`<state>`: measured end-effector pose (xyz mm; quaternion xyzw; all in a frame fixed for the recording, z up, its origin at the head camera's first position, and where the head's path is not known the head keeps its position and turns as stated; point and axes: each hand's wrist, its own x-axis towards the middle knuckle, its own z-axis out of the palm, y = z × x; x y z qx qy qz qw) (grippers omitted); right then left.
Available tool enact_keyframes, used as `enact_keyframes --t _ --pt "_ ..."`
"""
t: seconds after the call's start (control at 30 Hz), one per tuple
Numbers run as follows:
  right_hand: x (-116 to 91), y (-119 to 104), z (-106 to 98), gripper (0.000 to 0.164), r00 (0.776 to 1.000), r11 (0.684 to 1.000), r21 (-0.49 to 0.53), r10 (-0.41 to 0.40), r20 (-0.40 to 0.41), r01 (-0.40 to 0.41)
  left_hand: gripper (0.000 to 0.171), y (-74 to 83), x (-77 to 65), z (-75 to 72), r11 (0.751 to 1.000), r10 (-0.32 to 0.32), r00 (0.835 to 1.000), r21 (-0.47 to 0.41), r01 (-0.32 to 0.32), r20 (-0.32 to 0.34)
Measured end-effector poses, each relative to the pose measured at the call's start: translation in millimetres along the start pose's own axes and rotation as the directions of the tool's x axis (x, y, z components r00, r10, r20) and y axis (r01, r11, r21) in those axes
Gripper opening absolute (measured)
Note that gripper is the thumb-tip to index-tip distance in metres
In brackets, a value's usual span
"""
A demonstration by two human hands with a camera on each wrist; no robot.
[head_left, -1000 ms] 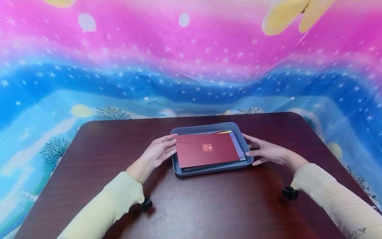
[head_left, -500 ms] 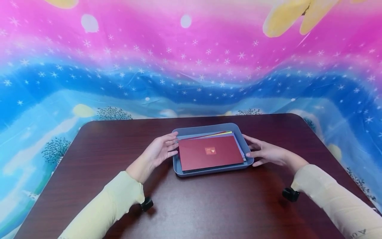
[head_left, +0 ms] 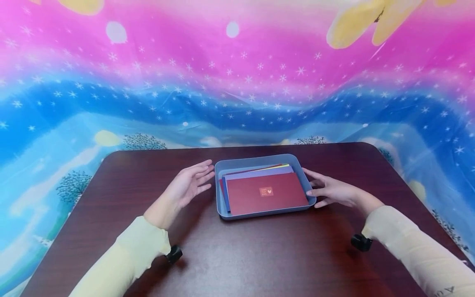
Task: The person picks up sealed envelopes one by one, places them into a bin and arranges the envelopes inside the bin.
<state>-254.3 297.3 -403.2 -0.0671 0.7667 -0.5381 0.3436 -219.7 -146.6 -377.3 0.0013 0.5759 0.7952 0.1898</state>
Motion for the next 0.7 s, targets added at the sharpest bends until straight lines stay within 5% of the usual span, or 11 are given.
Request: enact_keyframes --t 0.3,0.5,0.6,0.7 --pt "6.3 0.0 -5.6 0.091 1.0 1.0 -0.012 -0.007 -0.002 0.007 0.057 19.4 -17.6 -30.1 0.995 0.065 0.998 0.075 -0.063 -0.022" --pt "8.1 0.5 -7.4 0.092 1.0 0.999 -0.052 0.0 0.002 0.0 0.059 33.1 -27.0 -54.7 0.948 0.102 0.991 0.311 -0.071 -0.083" --pt "10.1 -7.7 -10.5 0.09 1.0 0.988 -0.151 0.016 0.017 -0.013 0.061 40.7 -26.0 -62.5 0.838 0.151 0.98 0.542 -0.056 -0.133" --pt "9.2 -22.4 -17.6 0.081 1.0 0.954 -0.299 0.012 0.013 -0.008 0.064 44.4 -19.6 -68.2 0.643 0.227 0.965 0.764 -0.044 -0.135"
